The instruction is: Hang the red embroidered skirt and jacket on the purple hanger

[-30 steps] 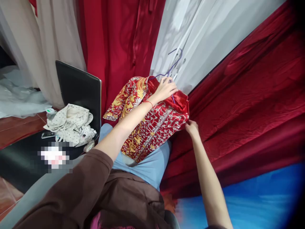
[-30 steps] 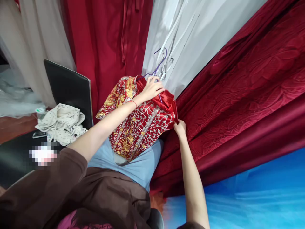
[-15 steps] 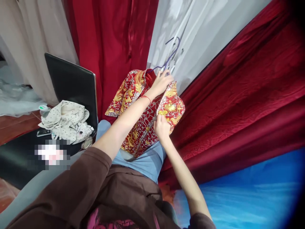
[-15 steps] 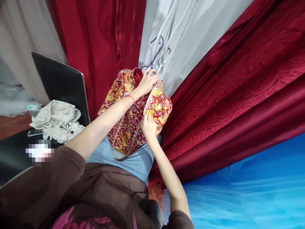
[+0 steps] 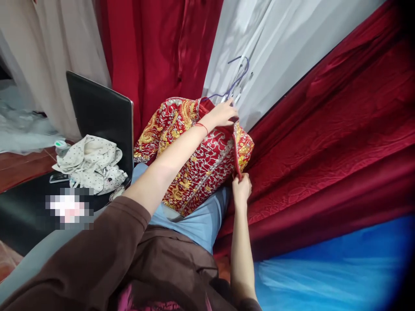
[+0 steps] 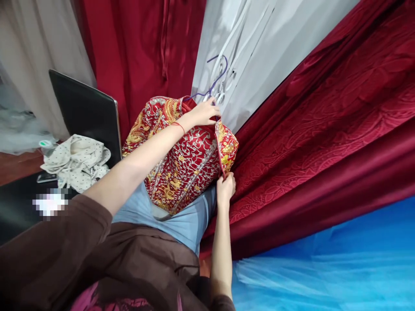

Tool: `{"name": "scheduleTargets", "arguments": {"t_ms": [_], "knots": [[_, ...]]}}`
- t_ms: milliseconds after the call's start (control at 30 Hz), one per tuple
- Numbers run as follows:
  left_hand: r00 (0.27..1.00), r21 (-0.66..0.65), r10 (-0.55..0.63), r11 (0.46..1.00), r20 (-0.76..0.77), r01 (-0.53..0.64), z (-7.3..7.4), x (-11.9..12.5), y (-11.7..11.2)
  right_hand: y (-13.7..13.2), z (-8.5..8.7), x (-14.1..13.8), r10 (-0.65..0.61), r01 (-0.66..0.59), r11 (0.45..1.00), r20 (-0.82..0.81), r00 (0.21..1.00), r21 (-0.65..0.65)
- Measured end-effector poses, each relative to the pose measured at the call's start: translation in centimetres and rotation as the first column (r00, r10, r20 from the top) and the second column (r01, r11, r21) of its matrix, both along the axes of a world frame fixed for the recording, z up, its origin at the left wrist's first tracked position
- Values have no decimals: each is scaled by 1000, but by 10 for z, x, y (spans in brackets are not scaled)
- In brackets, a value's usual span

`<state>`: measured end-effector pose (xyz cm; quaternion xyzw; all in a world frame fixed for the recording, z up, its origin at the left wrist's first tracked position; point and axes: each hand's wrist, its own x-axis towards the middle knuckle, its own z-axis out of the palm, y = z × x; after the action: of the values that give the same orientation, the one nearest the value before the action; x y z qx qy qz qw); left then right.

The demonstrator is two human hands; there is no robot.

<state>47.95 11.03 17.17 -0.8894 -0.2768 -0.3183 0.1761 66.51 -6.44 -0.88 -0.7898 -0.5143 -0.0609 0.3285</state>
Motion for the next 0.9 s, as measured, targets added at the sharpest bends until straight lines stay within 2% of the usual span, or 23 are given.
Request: {"name": "scheduleTargets", "arguments": {"t_ms": [67, 133, 200, 300, 367, 433, 533, 633, 700, 767, 900], "knots": [[1000, -14, 0, 1000, -7, 0, 3, -1, 1, -6, 6, 8, 19, -15, 990, -26, 999, 141], [1000, -32, 10, 999, 1, -10, 4, 0, 1, -11, 18, 11, -5, 8, 958, -12, 1000, 287], [999, -50, 23, 999, 22, -21, 4, 3, 3, -11, 33, 7, -52, 32, 932, 45, 998, 362], [998, -81, 40, 996, 50, -36, 2, 6, 1, 5, 62, -3, -57, -6, 929, 160, 985, 370], [996, -76, 38, 997, 87, -31, -4, 7, -6, 21, 81, -5, 1, -79, 934, 219, 976, 348], [986, -24, 34, 999, 165, -30, -15, 6, -19, 36, 100, 0, 92, -160, 922, 204, 975, 351], [969, 58, 39, 997, 244, -55, -40, 6, -42, 47, 124, 14, 227, -252, 885, 111, 968, 391], [993, 83, -23, 996, 120, 13, -63, 17, -56, 46, 135, 19, 201, -215, 890, 77, 977, 402], [995, 92, -37, 995, 88, 29, -69, 31, -60, 41, 137, 16, 140, -159, 908, 79, 987, 387], [992, 91, -14, 996, 127, 2, -68, 46, -60, 38, 137, 11, 109, -134, 922, 89, 990, 363], [966, 56, 31, 997, 257, -47, -56, 64, -56, 35, 143, 6, 88, -118, 929, 100, 991, 350]]}}
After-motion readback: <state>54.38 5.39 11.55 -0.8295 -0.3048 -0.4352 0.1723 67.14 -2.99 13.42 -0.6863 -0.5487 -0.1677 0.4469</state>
